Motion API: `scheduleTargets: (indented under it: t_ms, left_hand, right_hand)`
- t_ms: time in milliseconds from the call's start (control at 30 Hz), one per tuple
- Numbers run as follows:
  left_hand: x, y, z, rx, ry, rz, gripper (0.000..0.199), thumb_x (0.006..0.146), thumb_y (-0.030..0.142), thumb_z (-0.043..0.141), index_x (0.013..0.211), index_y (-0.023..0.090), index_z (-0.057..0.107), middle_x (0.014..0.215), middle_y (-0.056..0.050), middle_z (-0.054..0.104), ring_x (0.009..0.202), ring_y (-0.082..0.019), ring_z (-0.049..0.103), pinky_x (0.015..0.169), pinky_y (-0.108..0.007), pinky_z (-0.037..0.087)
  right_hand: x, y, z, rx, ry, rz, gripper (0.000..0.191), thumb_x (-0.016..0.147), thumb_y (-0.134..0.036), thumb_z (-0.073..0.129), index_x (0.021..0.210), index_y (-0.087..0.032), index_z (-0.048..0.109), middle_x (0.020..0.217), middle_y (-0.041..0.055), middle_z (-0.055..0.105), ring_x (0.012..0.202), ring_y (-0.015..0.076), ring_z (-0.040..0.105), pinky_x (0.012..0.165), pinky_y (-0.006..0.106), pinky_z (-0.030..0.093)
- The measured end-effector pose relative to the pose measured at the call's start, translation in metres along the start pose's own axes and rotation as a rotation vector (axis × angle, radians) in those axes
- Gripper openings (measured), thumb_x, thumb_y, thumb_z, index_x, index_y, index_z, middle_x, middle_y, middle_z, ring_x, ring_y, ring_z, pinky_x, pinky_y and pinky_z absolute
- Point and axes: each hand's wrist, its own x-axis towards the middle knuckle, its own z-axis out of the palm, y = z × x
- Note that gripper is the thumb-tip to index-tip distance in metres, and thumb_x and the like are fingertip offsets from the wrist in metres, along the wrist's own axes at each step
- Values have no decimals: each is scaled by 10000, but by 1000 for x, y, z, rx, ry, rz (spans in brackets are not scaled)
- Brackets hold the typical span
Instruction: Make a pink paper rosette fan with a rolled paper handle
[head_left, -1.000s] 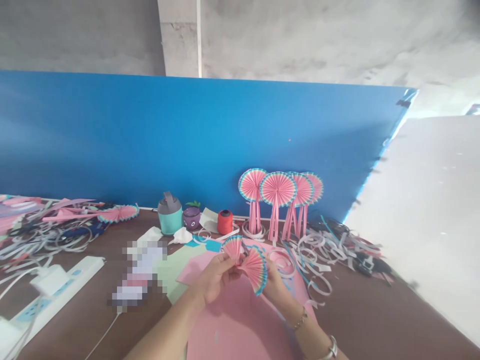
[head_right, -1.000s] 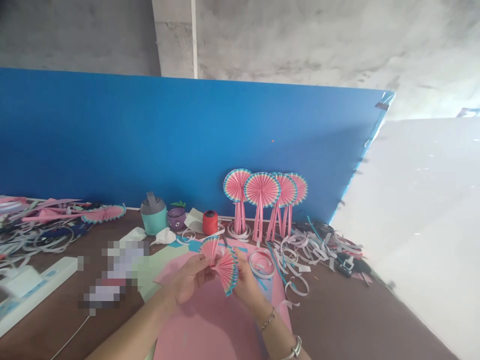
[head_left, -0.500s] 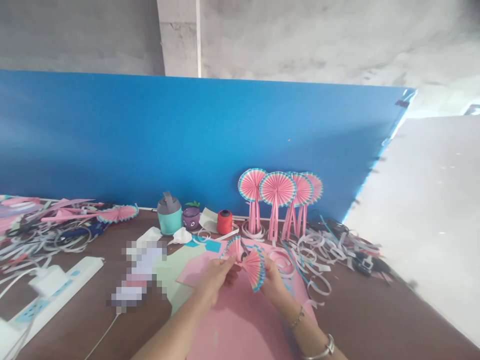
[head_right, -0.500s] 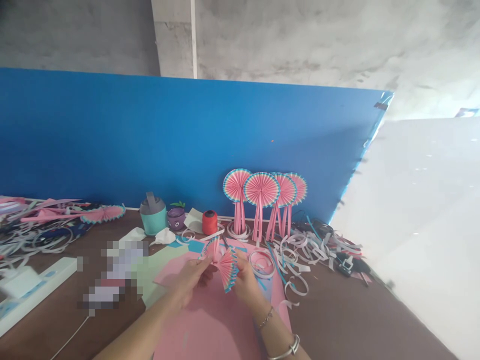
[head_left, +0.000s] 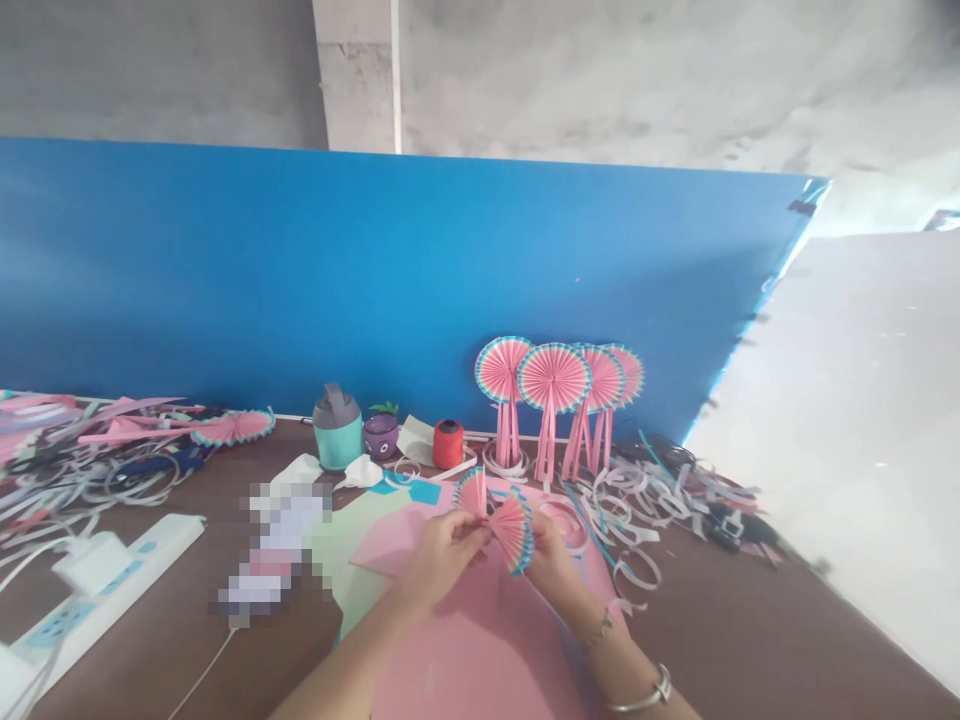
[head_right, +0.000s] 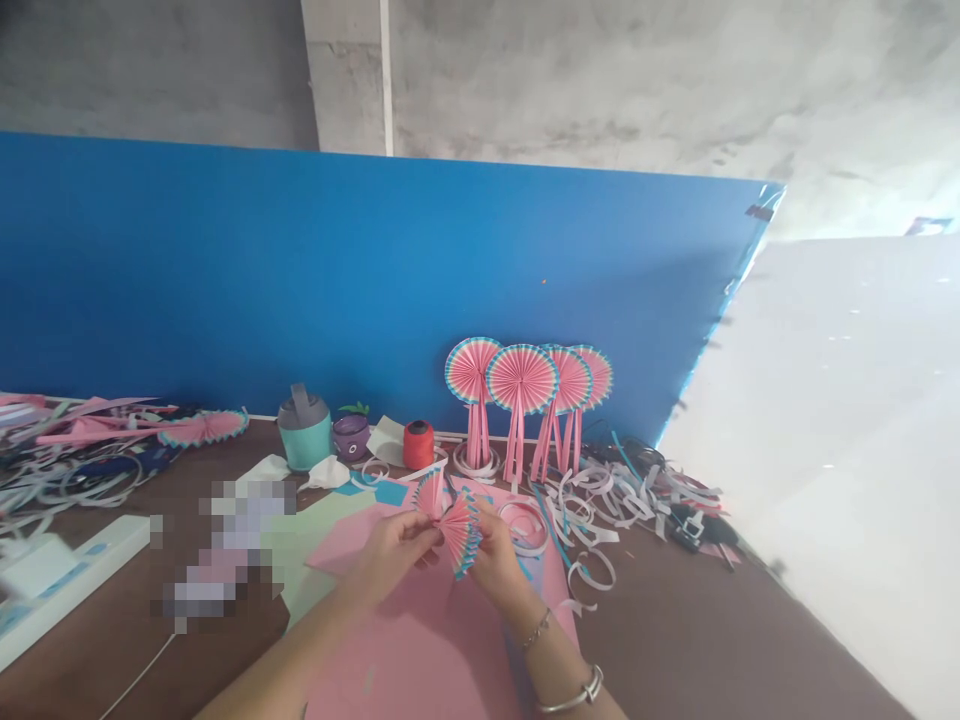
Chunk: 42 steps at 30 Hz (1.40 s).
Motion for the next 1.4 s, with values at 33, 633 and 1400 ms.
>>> scheduleTargets:
  t_ms: [33, 633, 1400]
  left_hand:
    - [0, -2, -1, 19, -1, 14, 194, 734, 354, 677, 682, 168, 677, 632, -18, 648, 585, -166, 596, 600, -265, 430]
    - [-4, -9, -8, 208, -10, 182, 309, 817, 456, 591, 750, 183, 719, 729, -50, 688, 725, -196, 606, 699, -261, 459]
    - [-4, -11, -1, 74, -16, 215, 344, 889, 462, 501, 894, 178, 695, 851, -54, 721, 839, -207, 671, 793, -280, 528]
  right_hand:
    - [0, 1, 0, 7, -3, -1, 242, 826, -312, 599, 603, -216, 595, 675, 36, 614, 674, 194, 555, 627, 324, 507]
    - [4, -22, 0, 54, -46, -5, 229, 839, -352, 616, 679, -216, 707, 695, 58, 676, 695, 227, 612, 690, 329, 521]
    - [-3, -12, 8, 201, -56, 110, 167, 814, -222, 591, 891, -222, 740, 876, 55, 727, 771, 218, 657, 769, 349, 558]
